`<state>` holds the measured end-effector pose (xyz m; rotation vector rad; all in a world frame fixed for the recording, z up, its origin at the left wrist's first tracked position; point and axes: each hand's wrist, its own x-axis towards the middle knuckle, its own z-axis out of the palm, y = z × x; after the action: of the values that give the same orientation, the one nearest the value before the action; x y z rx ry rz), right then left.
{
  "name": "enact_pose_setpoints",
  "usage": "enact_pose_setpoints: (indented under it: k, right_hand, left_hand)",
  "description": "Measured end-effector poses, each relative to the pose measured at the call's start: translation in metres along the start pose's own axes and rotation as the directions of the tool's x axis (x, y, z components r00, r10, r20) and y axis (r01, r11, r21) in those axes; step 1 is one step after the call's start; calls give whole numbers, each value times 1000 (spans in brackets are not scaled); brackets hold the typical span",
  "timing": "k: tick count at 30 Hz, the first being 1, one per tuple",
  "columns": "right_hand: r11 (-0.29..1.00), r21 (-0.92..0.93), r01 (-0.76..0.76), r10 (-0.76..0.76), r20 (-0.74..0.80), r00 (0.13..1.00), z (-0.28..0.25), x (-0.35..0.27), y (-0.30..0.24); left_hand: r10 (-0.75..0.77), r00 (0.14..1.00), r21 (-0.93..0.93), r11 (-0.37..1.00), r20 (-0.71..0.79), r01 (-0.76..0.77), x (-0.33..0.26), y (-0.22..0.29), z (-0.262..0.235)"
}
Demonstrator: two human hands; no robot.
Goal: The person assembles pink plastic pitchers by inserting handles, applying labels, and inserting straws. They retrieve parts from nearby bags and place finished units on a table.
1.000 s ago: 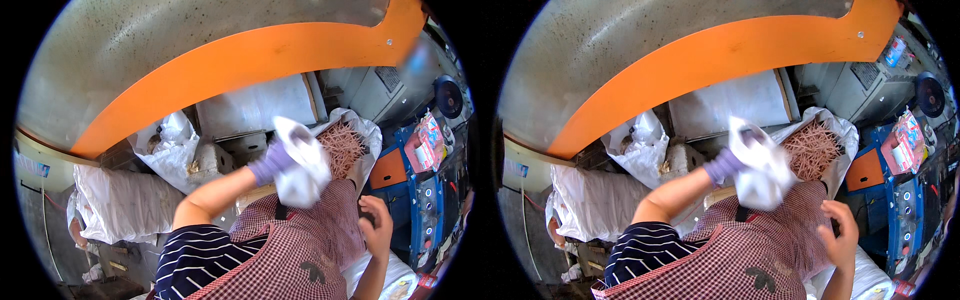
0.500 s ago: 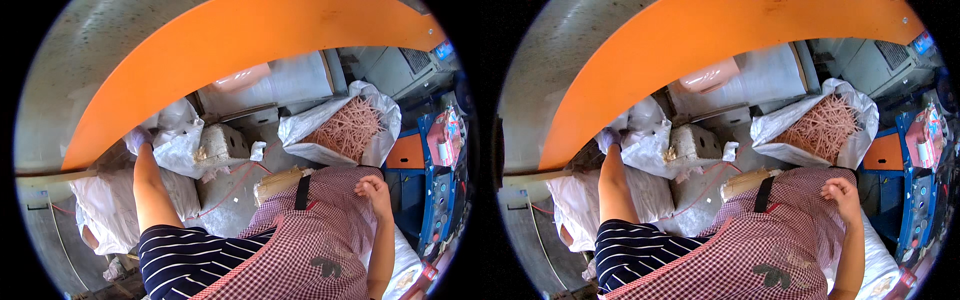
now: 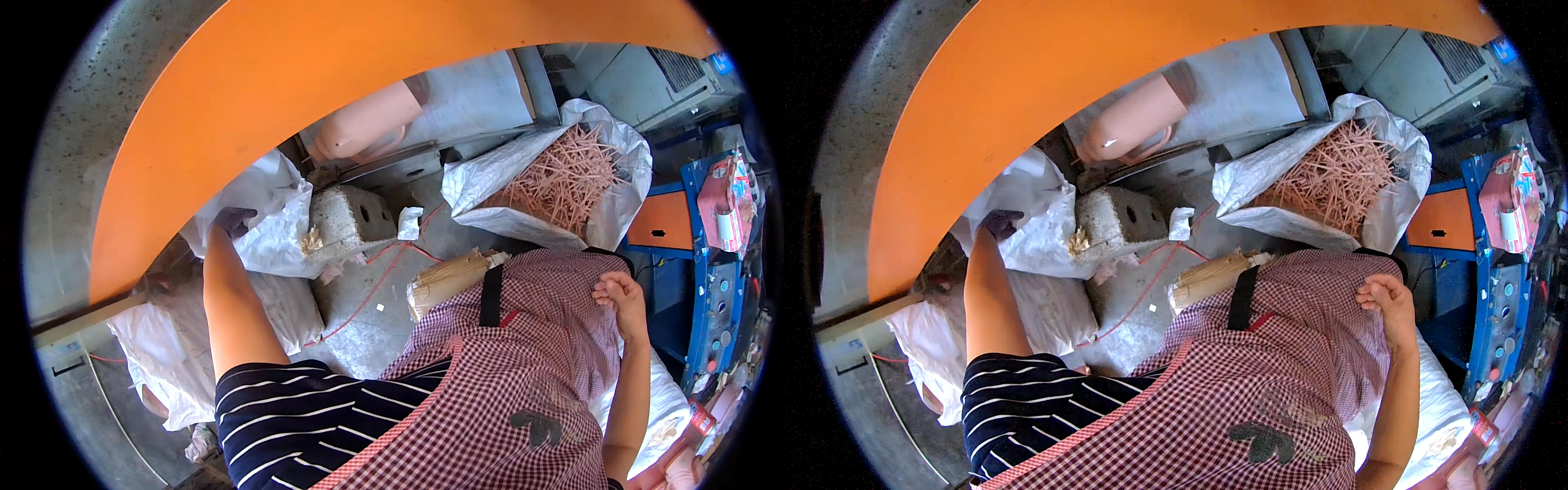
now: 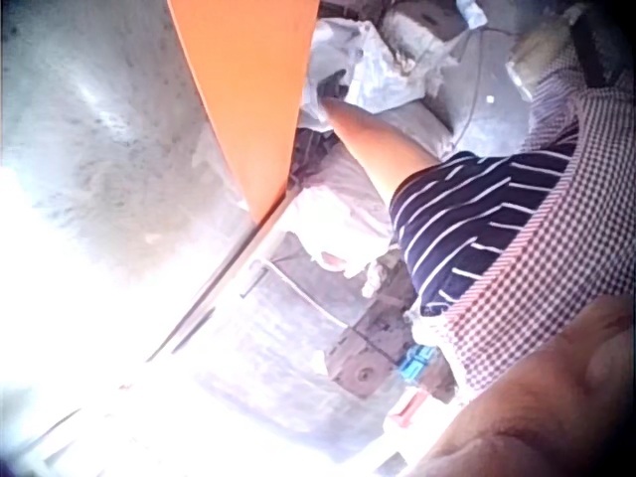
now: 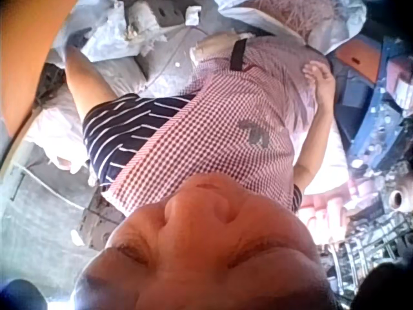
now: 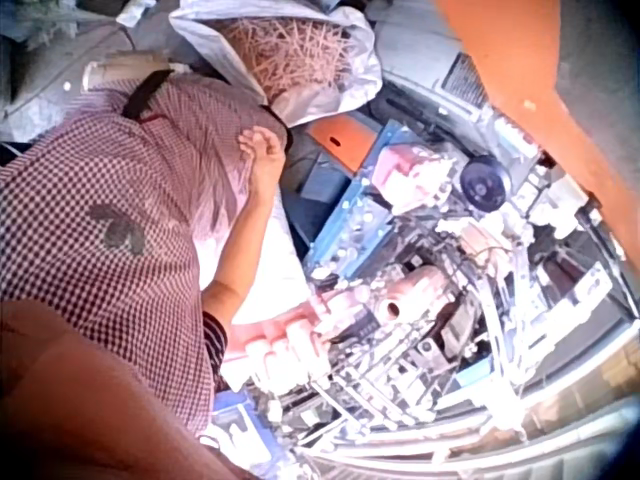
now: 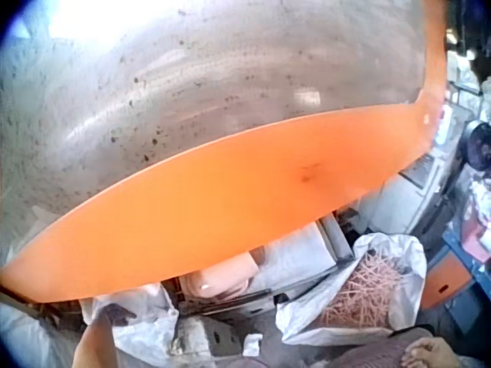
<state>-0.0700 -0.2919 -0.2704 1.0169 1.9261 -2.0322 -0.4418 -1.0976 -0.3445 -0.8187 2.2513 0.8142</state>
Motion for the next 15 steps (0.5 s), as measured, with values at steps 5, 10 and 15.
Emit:
enact_pose_setpoints:
  k: [5, 10, 15]
  right_hand:
    - [999, 40, -15, 12, 66, 998, -20, 9, 21]
    - [997, 72, 24, -25, 13, 1000, -26, 0, 28]
    - [984, 175, 7, -16, 47, 999, -35, 9, 45]
  left_hand:
    - [460, 874, 645, 717, -155, -263, 3, -54, -63]
    - [477, 708, 807, 546, -520, 225, -116, 67, -3]
    - [781, 527, 848, 494, -335, -193, -164, 58, 68]
